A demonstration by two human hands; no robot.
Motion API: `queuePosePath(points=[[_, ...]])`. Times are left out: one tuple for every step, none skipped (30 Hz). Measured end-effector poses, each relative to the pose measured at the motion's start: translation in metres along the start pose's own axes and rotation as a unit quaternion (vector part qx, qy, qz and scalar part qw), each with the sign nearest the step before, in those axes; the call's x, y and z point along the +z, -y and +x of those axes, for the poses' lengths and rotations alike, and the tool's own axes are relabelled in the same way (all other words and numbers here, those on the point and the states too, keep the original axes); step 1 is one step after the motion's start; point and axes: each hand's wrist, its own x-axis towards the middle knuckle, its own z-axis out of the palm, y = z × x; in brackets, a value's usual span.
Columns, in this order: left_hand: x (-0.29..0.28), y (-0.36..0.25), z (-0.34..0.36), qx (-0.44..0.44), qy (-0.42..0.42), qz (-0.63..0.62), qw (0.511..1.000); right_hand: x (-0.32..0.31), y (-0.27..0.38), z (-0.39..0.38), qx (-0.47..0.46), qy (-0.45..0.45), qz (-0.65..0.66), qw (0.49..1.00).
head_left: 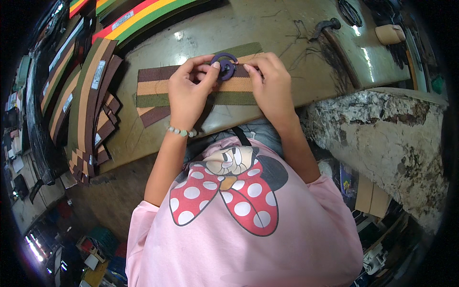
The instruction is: The person repeatedly picks up striped fabric pieces, places a small label on each, and uses a purple handheld tool to press the label onto the fabric. They then stack the labeled pieces and continue the process with additional items.
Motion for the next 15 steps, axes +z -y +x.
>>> queuePosePath(points=[[0.0002,0.0007,0.0003,0.005,0.001,0.005,1.000,-0.0001,-0.0013,-0.0003,0.003,-0.010,0.007,1.000],[0.0005,0.0013,0.0006,0.010,0.002,0.010,1.000,-0.0004,-0.0024,-0.0005,0.015,-0.016,0.004,1.000],[0.0009,0.0019,0.0012,0.011,-0.001,0.020,1.000,-0.0007,-0.0034,-0.0008,-0.009,-0.026,-0.002,1.000],[0.0012,0.0023,0.0017,0.013,-0.002,0.030,0.999,-0.0010,-0.0041,-0.0011,-0.024,-0.034,-0.018,0.999],[0.0015,0.0028,0.0021,0.010,-0.005,0.042,0.999,-0.0010,-0.0045,-0.0013,-0.039,-0.042,-0.035,0.998],[0.0017,0.0031,0.0021,0.013,-0.003,0.034,0.999,-0.0009,-0.0046,-0.0017,-0.035,-0.038,-0.032,0.998],[0.0015,0.0031,0.0018,0.010,-0.002,0.028,1.000,-0.0005,-0.0044,-0.0020,-0.031,-0.034,-0.029,0.999],[0.0012,0.0030,0.0014,0.008,-0.004,0.021,1.000,0.0001,-0.0040,-0.0024,-0.033,-0.032,-0.025,0.999],[0.0010,0.0029,0.0012,0.008,-0.001,0.018,1.000,0.0010,-0.0035,-0.0026,-0.035,-0.033,-0.038,0.998],[0.0008,0.0028,0.0008,0.008,0.000,0.013,1.000,0.0021,-0.0030,-0.0028,-0.044,-0.037,-0.051,0.997],[0.0007,0.0028,0.0006,0.008,0.002,0.008,1.000,0.0030,-0.0024,-0.0030,-0.053,-0.041,-0.065,0.996],[0.0006,0.0029,0.0005,0.010,0.004,0.010,1.000,0.0041,-0.0021,-0.0031,-0.053,-0.040,-0.072,0.995],[0.0004,0.0031,0.0007,0.013,0.005,0.013,1.000,0.0050,-0.0019,-0.0032,-0.054,-0.039,-0.078,0.995],[0.0005,0.0033,0.0009,0.015,0.007,0.015,1.000,0.0057,-0.0019,-0.0031,-0.055,-0.038,-0.085,0.994],[0.0006,0.0036,0.0011,0.018,0.007,0.020,1.000,0.0062,-0.0023,-0.0031,-0.055,-0.035,-0.083,0.994]])
